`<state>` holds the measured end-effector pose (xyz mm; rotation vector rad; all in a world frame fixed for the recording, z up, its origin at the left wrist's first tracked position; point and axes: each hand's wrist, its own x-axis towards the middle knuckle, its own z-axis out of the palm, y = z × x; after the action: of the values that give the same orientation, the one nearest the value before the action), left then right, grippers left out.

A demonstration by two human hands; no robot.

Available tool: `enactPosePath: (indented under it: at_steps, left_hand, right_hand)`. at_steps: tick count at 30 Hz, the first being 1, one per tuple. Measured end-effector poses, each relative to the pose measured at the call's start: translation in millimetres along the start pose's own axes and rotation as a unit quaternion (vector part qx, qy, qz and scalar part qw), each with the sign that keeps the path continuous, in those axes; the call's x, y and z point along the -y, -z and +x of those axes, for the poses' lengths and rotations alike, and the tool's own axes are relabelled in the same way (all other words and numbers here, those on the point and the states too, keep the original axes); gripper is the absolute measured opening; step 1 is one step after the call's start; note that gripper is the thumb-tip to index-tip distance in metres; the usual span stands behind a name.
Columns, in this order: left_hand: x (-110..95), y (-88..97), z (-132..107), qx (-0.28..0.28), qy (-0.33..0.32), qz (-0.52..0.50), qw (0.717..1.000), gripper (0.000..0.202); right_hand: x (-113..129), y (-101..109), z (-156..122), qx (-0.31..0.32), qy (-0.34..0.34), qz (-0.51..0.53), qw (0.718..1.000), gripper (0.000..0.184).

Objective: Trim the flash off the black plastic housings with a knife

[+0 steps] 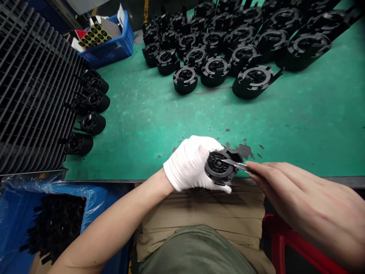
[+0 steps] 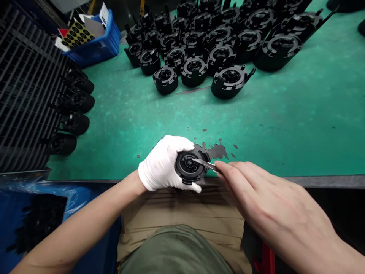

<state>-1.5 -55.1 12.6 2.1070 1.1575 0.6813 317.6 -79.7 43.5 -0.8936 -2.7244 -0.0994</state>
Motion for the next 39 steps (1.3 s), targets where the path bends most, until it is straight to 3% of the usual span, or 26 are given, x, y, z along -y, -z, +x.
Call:
enactPosePath:
  at_steps: [3, 10, 31, 39]
  left_hand:
    - [1, -0.7, 0, 0.0, -0.003, -0.008, 1.0, 0.09]
    - [1, -1.5, 0, -0.003, 0.0, -0.006, 1.0, 0.089]
    - [3, -0.7, 1, 0.01, -0.007, -0.024, 1.0, 0.084]
    - [2, 3.4, 1, 0.015, -0.007, -0.016, 1.0, 0.085]
  right_hand:
    - [0, 3, 3, 0.004, 0.014, -0.01, 1.0, 0.046]
    - [-5, -2, -12, 0.042, 0.01, -0.006, 0.999, 0.076]
    - [-5, 8, -15, 0.078, 0.008, -0.013, 0.997, 0.08]
    - [14, 9, -25, 0.077, 0.006, 0.017, 0.997, 0.09]
